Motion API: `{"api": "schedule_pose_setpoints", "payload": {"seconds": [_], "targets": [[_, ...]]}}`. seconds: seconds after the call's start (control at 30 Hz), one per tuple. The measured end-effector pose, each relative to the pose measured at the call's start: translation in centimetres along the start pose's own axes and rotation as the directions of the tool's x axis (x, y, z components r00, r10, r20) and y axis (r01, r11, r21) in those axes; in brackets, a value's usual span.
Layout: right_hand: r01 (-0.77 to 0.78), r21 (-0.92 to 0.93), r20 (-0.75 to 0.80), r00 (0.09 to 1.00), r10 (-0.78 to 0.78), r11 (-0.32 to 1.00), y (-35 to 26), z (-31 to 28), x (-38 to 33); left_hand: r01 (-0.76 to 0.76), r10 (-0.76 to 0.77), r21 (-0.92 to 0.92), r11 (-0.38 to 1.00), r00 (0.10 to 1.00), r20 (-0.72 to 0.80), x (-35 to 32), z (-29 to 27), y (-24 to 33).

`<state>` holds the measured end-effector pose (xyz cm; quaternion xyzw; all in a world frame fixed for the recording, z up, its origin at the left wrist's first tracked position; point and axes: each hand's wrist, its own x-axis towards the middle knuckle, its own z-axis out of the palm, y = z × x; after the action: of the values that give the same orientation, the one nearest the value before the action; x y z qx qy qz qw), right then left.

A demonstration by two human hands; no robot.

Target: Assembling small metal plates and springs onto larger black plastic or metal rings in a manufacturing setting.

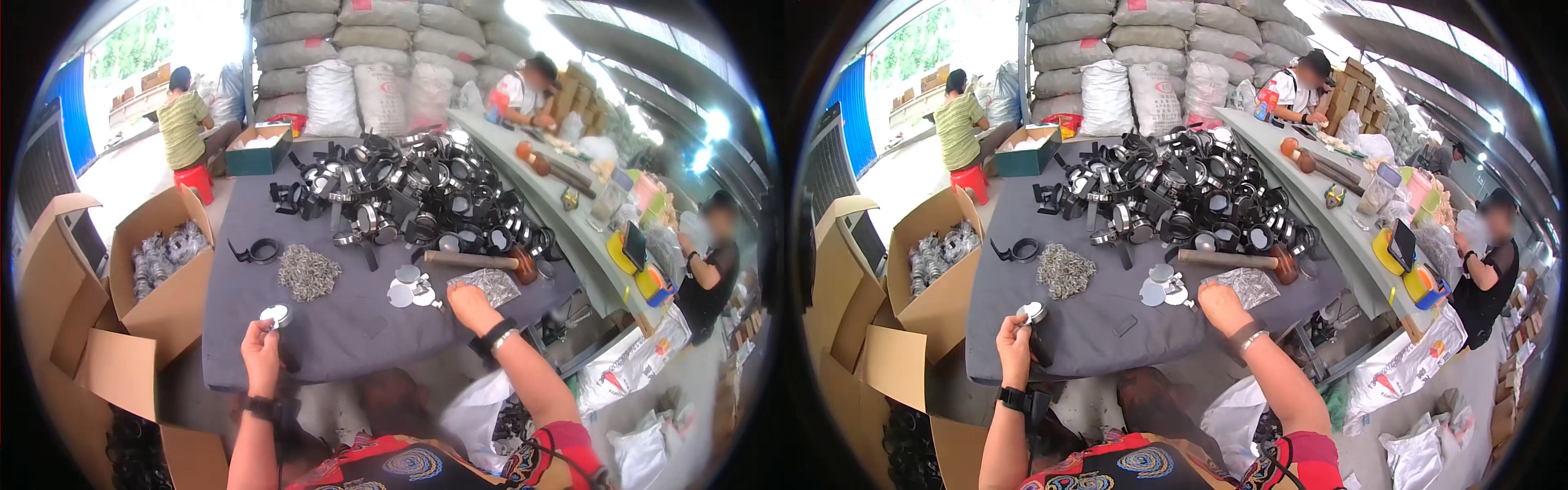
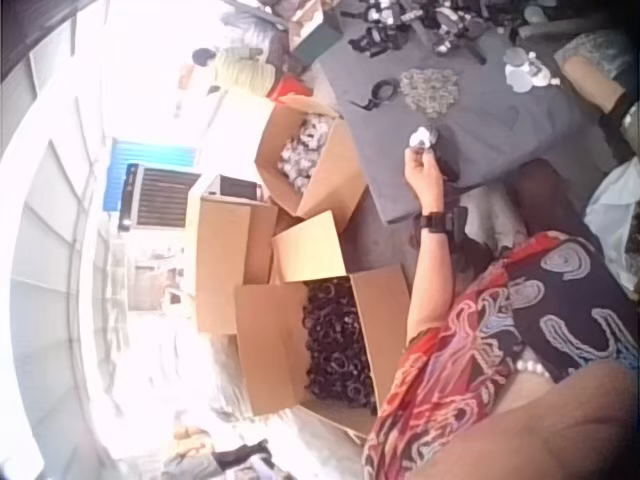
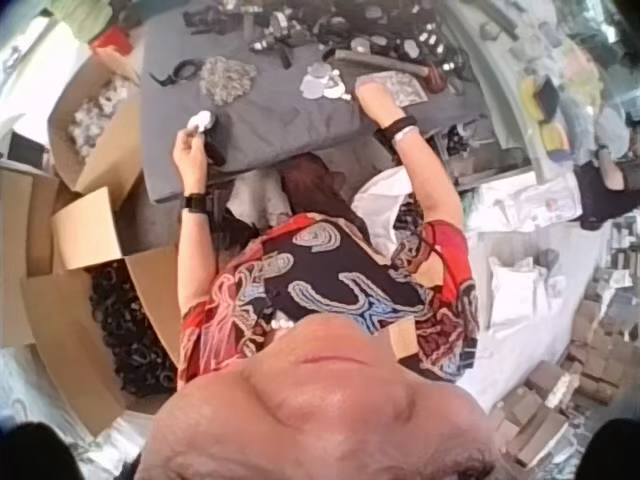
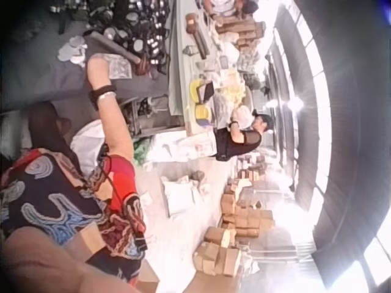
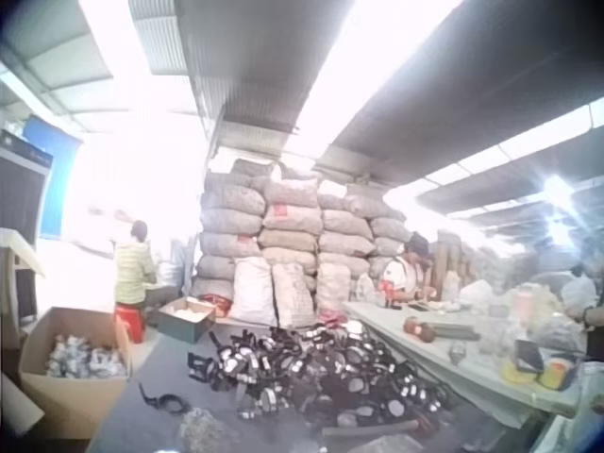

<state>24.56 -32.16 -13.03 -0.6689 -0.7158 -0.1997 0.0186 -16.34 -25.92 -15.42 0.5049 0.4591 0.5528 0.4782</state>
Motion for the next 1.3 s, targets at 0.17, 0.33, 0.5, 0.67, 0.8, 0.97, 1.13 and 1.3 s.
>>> {"api": "schedule_pose_setpoints", "payload": {"seconds": [0.17, 0.33, 0.5, 0.67, 0.8, 0.97, 1.13, 1.3], "targets": [[0.154, -0.041, 0.042, 0.988, -0.152, 0.987, 0.5, 0.0, 0.4, 0.012, -0.012, 0.006, 1.000, 1.000, 0.005, 0.0, 0.1, 0.4], [0.193, -0.065, 0.100, 0.977, -0.186, 0.979, 0.7, 0.0, 1.2, -0.006, 0.006, 0.041, 0.999, 1.000, -0.002, 0.3, 0.0, 0.2], [0.115, 0.027, 0.048, 0.992, -0.116, 0.993, 1.5, 0.0, 0.9, 0.017, -0.017, 0.025, 1.000, 1.000, -0.001, 0.2, 0.2, 0.5], [-0.075, 0.258, -0.029, 0.996, 0.086, 0.963, 1.5, 0.1, 0.7, 0.036, -0.037, 0.038, 0.999, 0.999, 0.008, 0.3, 0.2, 0.6], [-0.154, 0.353, -0.108, 0.973, 0.204, 0.923, -0.1, -0.2, 1.5, 0.029, -0.029, 0.025, 0.999, 1.000, -0.004, -0.1, -0.5, 0.7], [-0.125, 0.929, -0.005, 0.937, 0.351, 0.348, -4.7, -0.2, 3.8, 0.043, -0.044, 0.130, 0.991, 0.999, 0.006, 0.2, 0.4, 0.9], [-0.187, 0.928, 0.227, 0.970, 0.092, -0.323, -16.5, -5.4, 6.4, 0.071, -0.071, -0.022, 0.997, 0.997, 0.006, 0.3, 0.3, 0.2], [-0.269, 0.827, 0.298, 0.954, -0.020, -0.494, -23.3, -3.6, 8.5, 0.060, -0.060, -0.003, 0.998, 0.998, -0.023, 0.6, 0.3, -0.2]]}}
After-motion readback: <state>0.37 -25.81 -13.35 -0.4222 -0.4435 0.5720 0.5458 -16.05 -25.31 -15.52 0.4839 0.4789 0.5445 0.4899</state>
